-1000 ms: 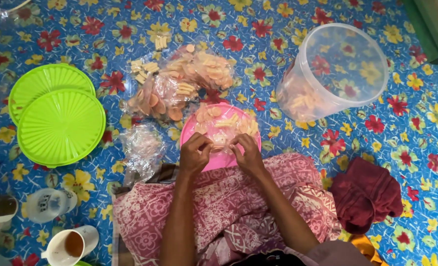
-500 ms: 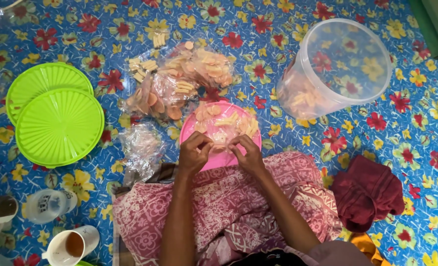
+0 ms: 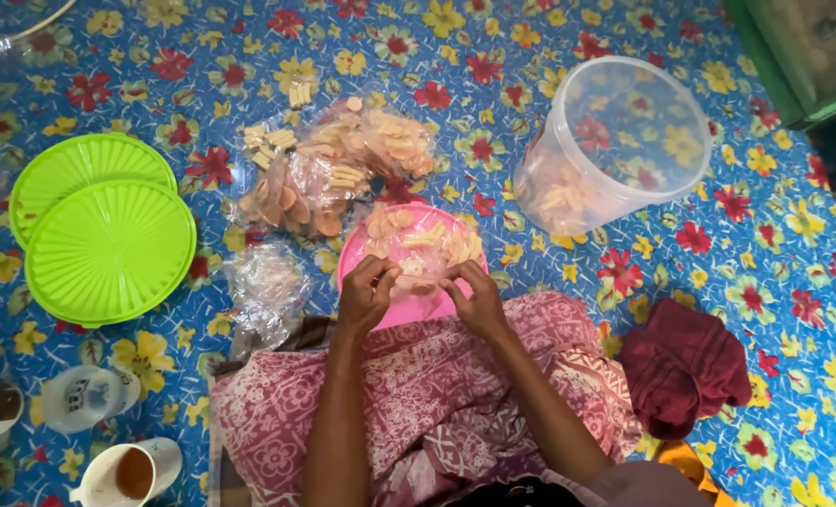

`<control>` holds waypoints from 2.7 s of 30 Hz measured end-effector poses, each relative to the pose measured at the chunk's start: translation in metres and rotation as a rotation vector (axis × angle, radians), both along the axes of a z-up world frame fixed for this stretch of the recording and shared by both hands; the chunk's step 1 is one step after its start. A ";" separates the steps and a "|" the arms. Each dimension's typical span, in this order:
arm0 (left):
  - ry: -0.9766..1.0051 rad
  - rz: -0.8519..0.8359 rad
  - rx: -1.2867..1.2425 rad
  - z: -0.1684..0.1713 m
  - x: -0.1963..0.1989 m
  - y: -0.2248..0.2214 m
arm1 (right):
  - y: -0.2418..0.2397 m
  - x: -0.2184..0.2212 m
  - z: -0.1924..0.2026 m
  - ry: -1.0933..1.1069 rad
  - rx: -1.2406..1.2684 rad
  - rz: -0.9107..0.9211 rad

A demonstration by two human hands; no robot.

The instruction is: Sorting small snack items from a pile into a plate and a large plastic container while sitting on the floor.

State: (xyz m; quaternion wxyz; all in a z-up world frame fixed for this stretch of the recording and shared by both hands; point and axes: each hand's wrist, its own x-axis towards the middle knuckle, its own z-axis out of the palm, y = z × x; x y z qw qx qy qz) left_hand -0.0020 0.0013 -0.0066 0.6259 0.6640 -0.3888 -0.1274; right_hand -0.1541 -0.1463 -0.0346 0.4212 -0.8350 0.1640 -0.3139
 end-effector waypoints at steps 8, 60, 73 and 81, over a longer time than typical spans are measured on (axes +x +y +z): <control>-0.161 0.118 0.053 -0.009 0.004 0.003 | -0.014 -0.018 0.030 0.035 0.054 -0.075; -0.256 0.209 0.229 -0.010 0.010 0.002 | -0.004 0.002 -0.001 0.455 0.040 0.035; -0.259 0.202 0.278 -0.011 0.010 0.001 | 0.031 0.019 -0.038 0.763 -0.038 -0.090; -0.264 0.191 0.289 -0.006 0.008 0.002 | 0.033 0.012 -0.034 0.948 -0.147 -0.087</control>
